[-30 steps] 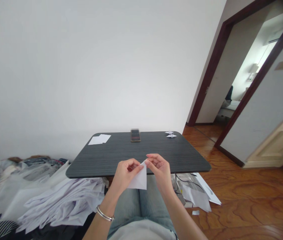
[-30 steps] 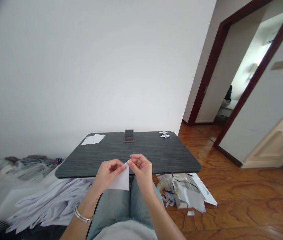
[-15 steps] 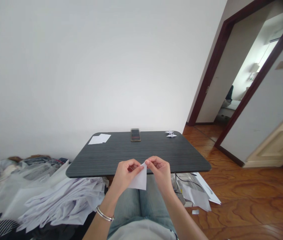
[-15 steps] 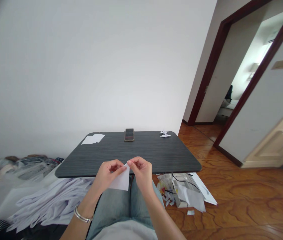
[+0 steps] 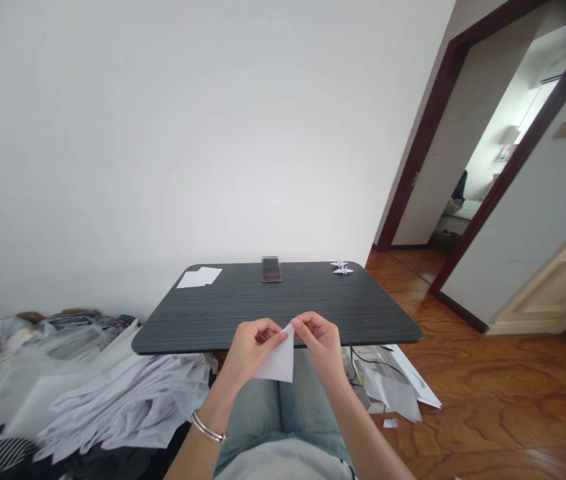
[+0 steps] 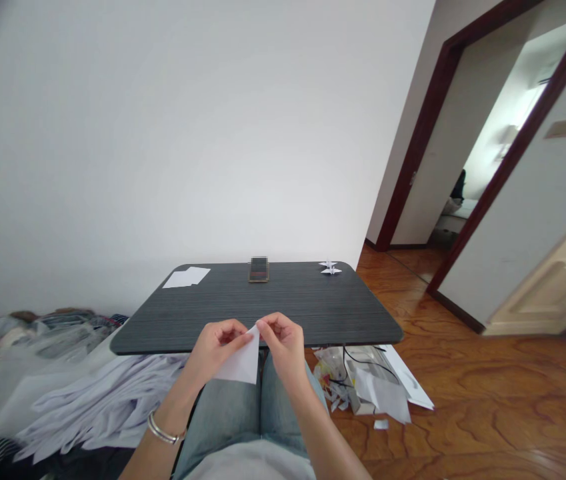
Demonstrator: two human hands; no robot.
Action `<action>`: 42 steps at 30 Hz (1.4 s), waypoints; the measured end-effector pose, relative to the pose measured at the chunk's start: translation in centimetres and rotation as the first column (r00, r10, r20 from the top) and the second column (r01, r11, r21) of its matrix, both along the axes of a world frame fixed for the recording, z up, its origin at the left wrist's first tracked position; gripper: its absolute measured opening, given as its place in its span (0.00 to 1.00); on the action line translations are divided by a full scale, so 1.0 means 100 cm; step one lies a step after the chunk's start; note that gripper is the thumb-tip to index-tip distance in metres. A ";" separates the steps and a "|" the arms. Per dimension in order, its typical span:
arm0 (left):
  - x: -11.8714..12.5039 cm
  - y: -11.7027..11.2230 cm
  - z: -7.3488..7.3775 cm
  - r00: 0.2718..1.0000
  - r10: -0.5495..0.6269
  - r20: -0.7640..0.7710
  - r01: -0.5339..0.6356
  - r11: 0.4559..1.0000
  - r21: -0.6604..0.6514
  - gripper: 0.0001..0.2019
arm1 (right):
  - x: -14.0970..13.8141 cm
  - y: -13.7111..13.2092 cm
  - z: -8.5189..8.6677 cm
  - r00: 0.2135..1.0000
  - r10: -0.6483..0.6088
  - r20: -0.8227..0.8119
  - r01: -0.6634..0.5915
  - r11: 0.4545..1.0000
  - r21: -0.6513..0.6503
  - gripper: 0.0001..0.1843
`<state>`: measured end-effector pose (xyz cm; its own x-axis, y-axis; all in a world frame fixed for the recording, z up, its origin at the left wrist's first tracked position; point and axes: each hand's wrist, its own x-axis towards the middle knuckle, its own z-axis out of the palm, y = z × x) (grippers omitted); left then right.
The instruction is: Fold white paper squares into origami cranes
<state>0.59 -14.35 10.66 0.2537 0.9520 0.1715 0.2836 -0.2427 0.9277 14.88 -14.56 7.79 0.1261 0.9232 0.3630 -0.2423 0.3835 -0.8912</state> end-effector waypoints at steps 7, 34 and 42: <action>0.001 0.000 -0.001 1.000 -0.018 -0.026 0.018 1.000 0.002 0.13 | -0.002 0.003 -0.007 0.990 -0.105 0.098 0.102 0.994 0.036 0.13; 0.004 0.005 -0.004 0.999 0.015 -0.051 -0.010 0.996 0.094 0.11 | -0.002 0.007 -0.009 0.938 -0.155 0.311 0.121 0.985 0.126 0.14; -0.008 0.004 -0.006 0.997 0.022 -0.072 -0.019 0.999 0.048 0.11 | 0.011 0.014 -0.006 0.947 -0.253 0.197 0.237 0.966 0.099 0.15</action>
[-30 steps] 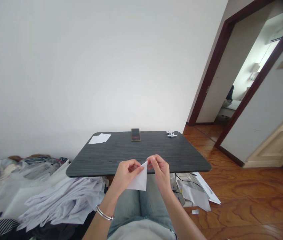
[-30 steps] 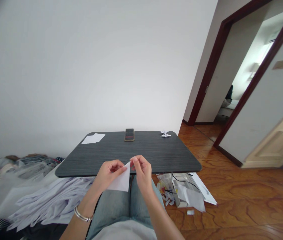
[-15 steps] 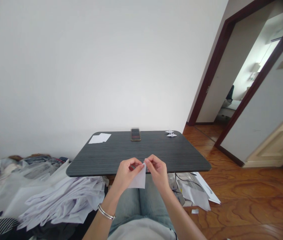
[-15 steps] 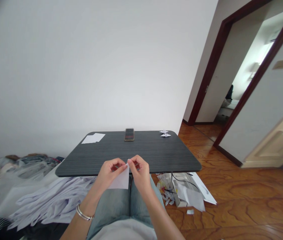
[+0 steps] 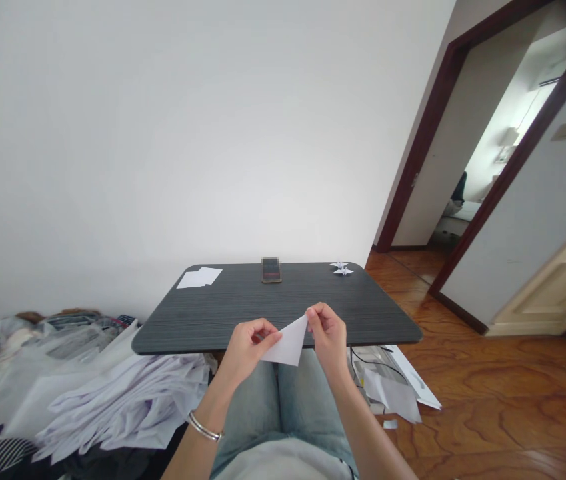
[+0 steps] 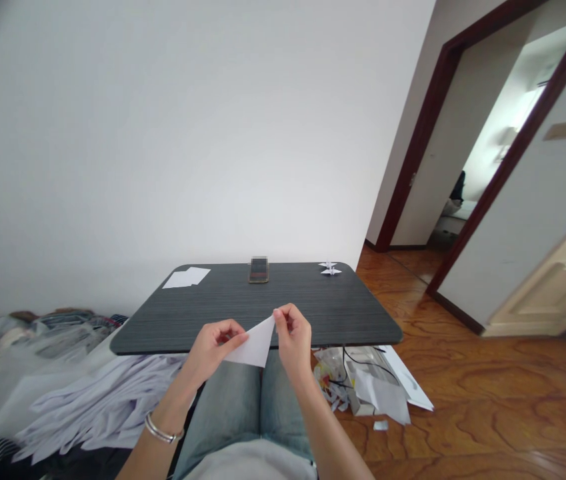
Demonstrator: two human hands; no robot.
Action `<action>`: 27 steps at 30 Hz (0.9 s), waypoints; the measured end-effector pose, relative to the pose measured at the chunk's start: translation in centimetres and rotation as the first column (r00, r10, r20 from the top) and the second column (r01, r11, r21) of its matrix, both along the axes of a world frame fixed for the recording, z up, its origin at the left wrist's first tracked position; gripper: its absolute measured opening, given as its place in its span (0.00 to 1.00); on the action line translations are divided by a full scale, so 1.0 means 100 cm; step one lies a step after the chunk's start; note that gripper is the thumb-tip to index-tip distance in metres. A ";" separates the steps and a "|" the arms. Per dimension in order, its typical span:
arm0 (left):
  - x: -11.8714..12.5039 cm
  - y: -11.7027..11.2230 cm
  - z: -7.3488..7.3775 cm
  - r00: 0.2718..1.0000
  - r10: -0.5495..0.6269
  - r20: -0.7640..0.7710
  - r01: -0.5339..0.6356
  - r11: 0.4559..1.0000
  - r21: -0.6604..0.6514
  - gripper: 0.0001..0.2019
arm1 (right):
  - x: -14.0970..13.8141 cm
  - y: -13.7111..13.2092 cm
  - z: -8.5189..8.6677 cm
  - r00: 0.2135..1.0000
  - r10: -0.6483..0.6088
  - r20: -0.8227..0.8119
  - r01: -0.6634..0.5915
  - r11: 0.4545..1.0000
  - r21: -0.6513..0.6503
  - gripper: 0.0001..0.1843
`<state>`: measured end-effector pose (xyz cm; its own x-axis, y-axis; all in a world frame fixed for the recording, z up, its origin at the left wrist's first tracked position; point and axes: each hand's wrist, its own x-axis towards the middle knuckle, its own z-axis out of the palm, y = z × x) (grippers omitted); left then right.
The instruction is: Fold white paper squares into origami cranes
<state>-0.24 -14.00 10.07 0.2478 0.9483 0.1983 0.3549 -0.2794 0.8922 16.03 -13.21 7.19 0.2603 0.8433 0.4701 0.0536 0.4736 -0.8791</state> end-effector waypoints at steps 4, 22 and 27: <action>-0.001 -0.001 0.002 1.000 0.006 0.002 -0.006 1.000 -0.004 0.12 | 0.004 0.002 -0.001 0.993 0.113 -0.015 -0.114 0.992 -0.053 0.14; -0.022 0.005 -0.002 0.954 0.115 0.277 -0.126 0.992 0.024 0.10 | 0.018 0.005 0.001 0.975 0.221 0.029 -0.217 0.970 -0.109 0.07; -0.018 0.005 -0.005 0.974 0.092 0.208 -0.098 0.995 0.017 0.11 | 0.014 -0.002 0.007 0.945 0.219 0.245 -0.212 0.976 -0.056 0.07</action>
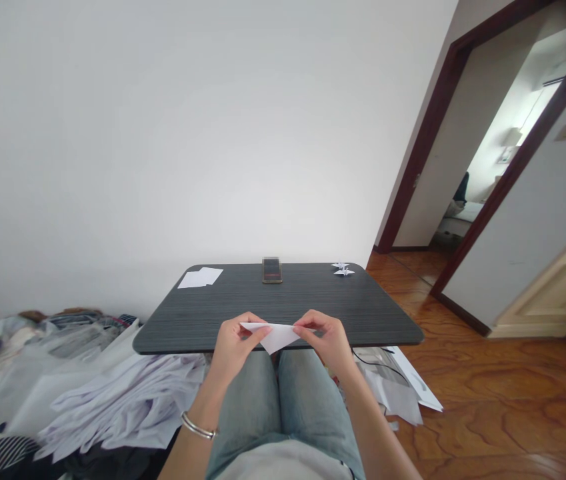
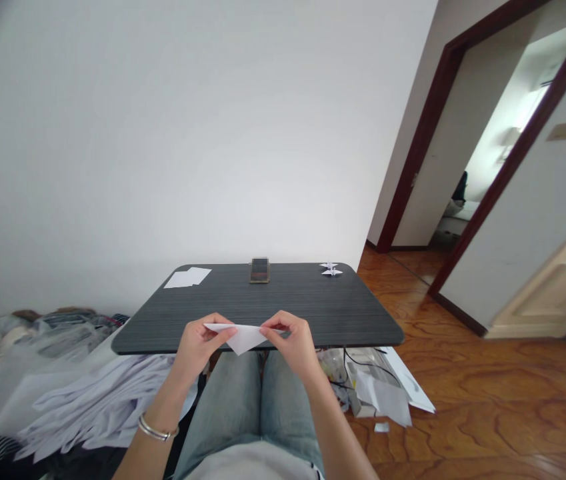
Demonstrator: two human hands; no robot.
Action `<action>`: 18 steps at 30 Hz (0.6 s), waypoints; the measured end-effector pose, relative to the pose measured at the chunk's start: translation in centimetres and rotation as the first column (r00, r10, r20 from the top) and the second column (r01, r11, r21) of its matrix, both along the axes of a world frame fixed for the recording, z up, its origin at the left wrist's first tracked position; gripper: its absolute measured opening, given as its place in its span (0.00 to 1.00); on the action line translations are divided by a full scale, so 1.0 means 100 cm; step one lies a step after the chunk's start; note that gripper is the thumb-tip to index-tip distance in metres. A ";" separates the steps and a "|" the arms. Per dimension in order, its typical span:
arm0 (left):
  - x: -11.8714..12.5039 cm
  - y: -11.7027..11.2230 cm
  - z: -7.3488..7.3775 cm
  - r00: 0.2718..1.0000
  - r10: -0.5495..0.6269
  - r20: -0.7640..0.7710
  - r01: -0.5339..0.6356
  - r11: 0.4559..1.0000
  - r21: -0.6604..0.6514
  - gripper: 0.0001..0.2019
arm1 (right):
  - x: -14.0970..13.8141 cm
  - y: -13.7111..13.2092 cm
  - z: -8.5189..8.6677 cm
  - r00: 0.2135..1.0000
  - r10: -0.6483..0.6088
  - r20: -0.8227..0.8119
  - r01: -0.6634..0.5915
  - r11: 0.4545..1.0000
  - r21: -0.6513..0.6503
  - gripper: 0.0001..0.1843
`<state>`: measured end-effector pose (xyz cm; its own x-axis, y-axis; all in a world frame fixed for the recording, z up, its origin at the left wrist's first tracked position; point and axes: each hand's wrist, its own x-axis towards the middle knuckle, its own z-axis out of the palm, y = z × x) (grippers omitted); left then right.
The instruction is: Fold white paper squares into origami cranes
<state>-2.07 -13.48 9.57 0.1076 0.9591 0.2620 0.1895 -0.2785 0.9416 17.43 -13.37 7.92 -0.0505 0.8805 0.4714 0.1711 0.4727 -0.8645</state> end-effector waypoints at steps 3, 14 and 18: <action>0.007 -0.002 -0.001 1.000 -0.026 -0.010 0.025 0.999 -0.025 0.11 | -0.003 -0.004 0.006 0.995 0.013 0.103 -0.016 0.999 0.034 0.06; 0.017 -0.006 -0.002 0.998 -0.058 0.035 0.058 0.998 -0.025 0.13 | -0.006 -0.005 0.003 0.982 0.057 0.182 -0.059 0.998 0.007 0.08; 0.012 -0.004 -0.003 0.996 -0.016 0.082 0.019 0.999 -0.039 0.13 | 0.003 -0.004 0.001 0.979 0.082 0.185 -0.083 0.997 -0.004 0.08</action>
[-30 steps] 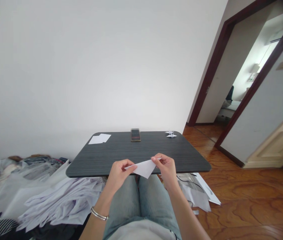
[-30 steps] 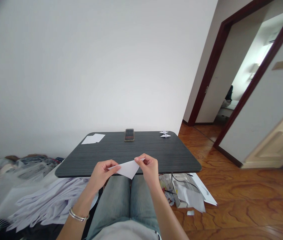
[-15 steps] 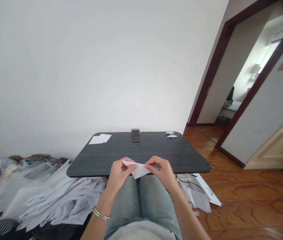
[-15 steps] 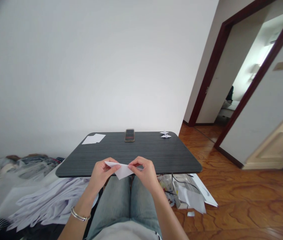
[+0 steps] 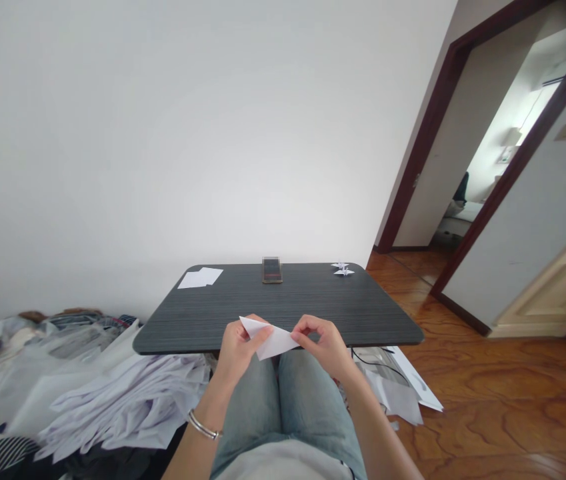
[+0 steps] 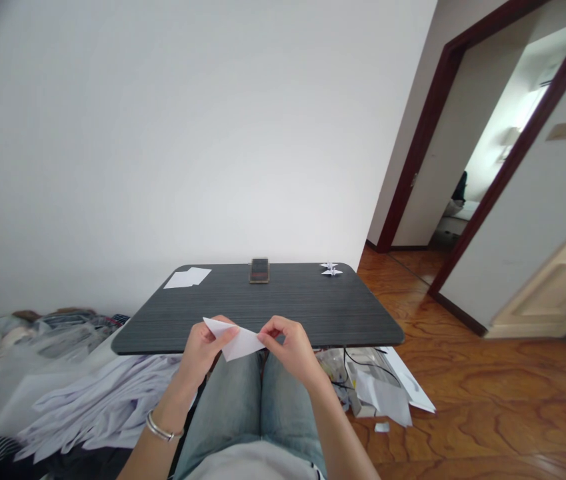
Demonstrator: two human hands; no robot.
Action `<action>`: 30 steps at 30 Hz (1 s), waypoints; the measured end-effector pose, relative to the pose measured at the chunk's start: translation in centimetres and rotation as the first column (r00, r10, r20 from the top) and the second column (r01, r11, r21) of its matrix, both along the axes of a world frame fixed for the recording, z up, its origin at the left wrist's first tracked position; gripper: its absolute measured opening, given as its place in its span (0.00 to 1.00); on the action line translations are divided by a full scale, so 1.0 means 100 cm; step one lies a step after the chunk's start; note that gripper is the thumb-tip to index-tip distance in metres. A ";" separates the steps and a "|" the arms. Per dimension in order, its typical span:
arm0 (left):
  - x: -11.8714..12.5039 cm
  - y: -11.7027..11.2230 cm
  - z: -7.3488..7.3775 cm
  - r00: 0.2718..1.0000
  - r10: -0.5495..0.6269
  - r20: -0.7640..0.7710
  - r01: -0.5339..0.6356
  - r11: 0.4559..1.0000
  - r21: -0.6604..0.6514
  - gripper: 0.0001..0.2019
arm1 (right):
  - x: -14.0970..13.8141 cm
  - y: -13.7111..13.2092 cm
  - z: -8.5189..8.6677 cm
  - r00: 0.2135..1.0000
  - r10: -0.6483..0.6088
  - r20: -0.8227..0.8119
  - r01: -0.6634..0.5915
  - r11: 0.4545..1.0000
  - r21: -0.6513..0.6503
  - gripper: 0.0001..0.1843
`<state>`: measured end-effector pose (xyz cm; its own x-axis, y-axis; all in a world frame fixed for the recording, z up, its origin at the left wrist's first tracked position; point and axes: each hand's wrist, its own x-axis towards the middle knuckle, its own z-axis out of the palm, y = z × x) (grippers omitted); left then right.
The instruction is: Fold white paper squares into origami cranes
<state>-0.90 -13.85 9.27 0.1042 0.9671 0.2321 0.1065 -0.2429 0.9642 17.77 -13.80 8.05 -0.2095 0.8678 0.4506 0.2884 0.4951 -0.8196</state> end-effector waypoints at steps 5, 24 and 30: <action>-0.002 0.002 0.004 0.994 0.068 0.088 -0.067 0.998 -0.016 0.12 | 0.013 0.001 -0.001 0.998 0.027 -0.052 -0.028 0.999 -0.027 0.11; 0.007 -0.002 0.001 0.952 0.056 0.301 -0.008 0.987 -0.160 0.13 | -0.008 -0.001 -0.004 0.988 0.051 -0.143 -0.057 0.998 -0.040 0.13; 0.007 -0.002 -0.001 0.940 0.052 0.337 0.007 0.985 -0.172 0.12 | -0.007 -0.003 -0.004 0.979 0.094 -0.182 -0.110 0.990 -0.083 0.15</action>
